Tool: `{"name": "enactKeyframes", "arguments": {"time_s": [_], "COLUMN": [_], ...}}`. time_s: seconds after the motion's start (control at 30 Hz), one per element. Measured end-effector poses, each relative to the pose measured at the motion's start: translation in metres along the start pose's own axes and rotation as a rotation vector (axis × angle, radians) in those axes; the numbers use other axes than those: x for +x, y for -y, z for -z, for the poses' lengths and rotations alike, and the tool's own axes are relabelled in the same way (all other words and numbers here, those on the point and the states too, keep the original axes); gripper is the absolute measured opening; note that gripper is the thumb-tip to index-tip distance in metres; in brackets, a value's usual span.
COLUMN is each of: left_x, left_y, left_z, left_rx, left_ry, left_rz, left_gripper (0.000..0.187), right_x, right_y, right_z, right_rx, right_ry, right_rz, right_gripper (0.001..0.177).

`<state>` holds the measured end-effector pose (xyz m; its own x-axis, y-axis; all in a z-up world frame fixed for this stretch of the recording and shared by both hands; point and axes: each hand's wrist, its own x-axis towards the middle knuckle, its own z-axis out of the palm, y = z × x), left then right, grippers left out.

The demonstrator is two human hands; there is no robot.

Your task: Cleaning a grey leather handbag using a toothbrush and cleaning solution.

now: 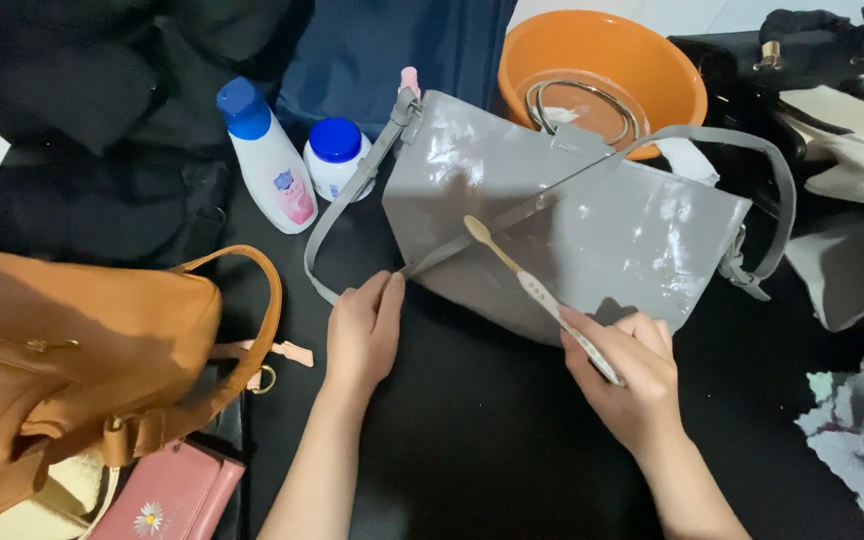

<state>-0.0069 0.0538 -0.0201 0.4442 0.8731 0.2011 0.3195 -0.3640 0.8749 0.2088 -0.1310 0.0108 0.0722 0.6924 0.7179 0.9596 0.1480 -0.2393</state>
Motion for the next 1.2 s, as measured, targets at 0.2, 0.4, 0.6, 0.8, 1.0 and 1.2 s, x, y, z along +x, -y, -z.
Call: {"name": "enactKeyframes", "arguments": {"time_s": [0.2,0.4,0.6,0.8,1.0,1.2], "left_x": [0.0002,-0.0002,0.0004,0.0002,0.0004,0.0], "left_y": [0.0005,-0.0013,0.0003,-0.0035,-0.0021,-0.0025], "left_z": [0.0006,0.001,-0.0002,0.0011,0.0014,0.0015], "left_rx": [0.016,-0.021,0.013,-0.009,0.01,-0.008], "left_ry": [0.026,0.009,0.018,0.015,0.019,0.019], "left_rz": [0.014,0.007,0.03,0.059,0.038,0.051], "left_gripper": [0.043,0.044,0.044,0.044,0.044,0.043], "right_x": [-0.0018,-0.0015,-0.0018,-0.0022,-0.0047,-0.006], "right_y": [0.0004,0.0003,-0.0018,-0.0009,-0.0035,-0.0046], "right_z": [-0.001,-0.0005,-0.0009,-0.0002,-0.0029,-0.0023], "right_rx": [0.008,0.006,-0.007,-0.006,-0.002,-0.009], "right_ry": [-0.02,-0.001,-0.009,0.005,-0.013,-0.005], "right_rz": [-0.024,-0.022,-0.004,-0.029,-0.027,-0.033], "right_gripper": [0.03,0.032,0.03,0.032,0.031,0.034]}}
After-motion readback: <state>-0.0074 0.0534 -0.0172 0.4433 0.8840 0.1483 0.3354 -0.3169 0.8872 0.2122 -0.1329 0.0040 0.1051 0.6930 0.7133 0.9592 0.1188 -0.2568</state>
